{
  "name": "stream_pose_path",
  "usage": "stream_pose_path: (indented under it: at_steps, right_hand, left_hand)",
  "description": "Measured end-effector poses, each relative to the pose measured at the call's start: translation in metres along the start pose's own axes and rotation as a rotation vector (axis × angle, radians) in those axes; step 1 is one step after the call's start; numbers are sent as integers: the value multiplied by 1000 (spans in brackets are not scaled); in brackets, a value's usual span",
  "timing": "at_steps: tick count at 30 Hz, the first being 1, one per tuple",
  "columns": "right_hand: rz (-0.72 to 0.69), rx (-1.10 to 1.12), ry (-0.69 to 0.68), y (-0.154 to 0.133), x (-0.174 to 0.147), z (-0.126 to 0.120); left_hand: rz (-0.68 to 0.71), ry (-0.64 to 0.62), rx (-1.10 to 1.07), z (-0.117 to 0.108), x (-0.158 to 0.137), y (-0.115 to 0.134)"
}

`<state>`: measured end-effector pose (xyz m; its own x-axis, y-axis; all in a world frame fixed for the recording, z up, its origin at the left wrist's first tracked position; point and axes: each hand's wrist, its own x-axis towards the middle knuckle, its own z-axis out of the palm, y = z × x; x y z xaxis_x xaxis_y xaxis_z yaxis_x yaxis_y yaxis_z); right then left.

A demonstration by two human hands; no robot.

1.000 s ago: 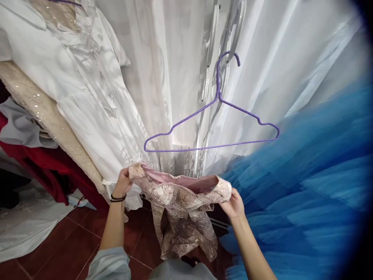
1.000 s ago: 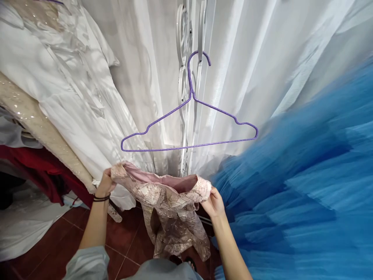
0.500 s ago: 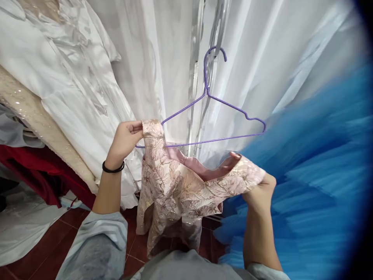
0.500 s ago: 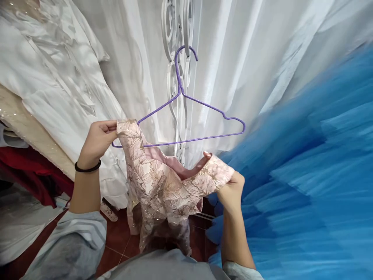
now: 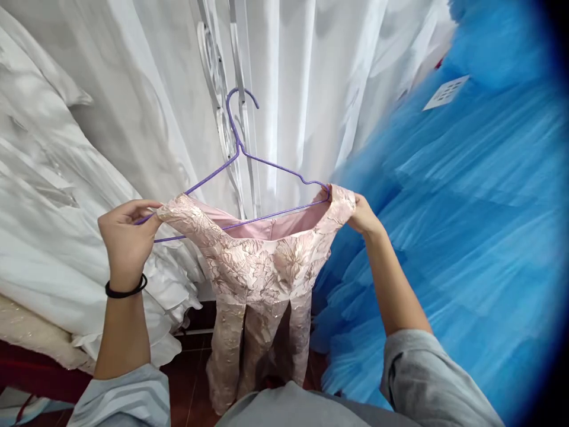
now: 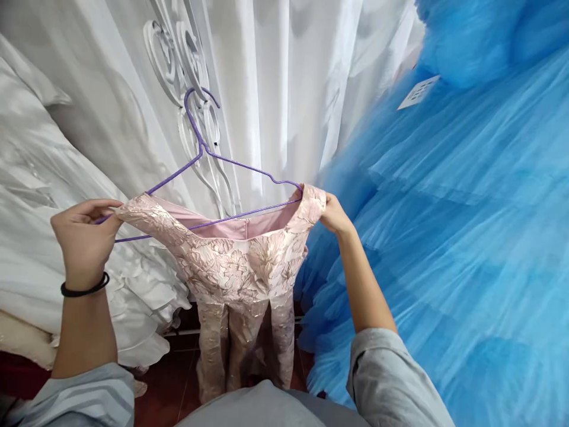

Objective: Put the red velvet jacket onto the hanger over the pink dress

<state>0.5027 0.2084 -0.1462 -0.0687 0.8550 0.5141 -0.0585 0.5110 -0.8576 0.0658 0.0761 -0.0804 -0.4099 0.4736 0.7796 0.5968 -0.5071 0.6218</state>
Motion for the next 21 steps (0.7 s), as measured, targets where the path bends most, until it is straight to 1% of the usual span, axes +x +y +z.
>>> stream_pose_path:
  at_steps: [2, 4, 7, 9, 10, 12, 14, 15, 17, 19, 21]
  right_hand:
    - [-58, -91, -123, -19, 21, 7]
    - [-79, -219, -279, -41, 40, 18]
    - [-70, -392, -449, -68, 62, 37]
    - [-38, -504, -542, -78, 71, 45]
    - [-14, -578, -592, -81, 74, 48]
    - [37, -758, -661, -84, 75, 49]
    - [58, -889, -639, -88, 72, 48]
    - [54, -901, -605, -91, 70, 46]
    - [26, -813, -570, -99, 64, 42]
    - [16, -644, -607, -109, 56, 38]
    - [53, -491, -668, -116, 49, 36]
  left_hand:
    - [2, -15, -3, 0, 0, -5]
    - [-11, -41, -7, -1, 0, -11]
    - [-36, -83, 1, -2, 0, -19]
    - [-53, -114, 18, -2, 1, -22]
    - [-61, -153, 30, -3, 1, -22]
    - [-47, -281, 69, -6, 3, -23]
    - [-10, -452, 96, -9, 7, -22]
    - [0, -525, 96, -11, 9, -20]
    - [-26, -611, 78, -13, 12, -16]
    - [-53, -607, 101, -10, 15, -11]
    - [-24, -547, 165, -5, 17, -8]
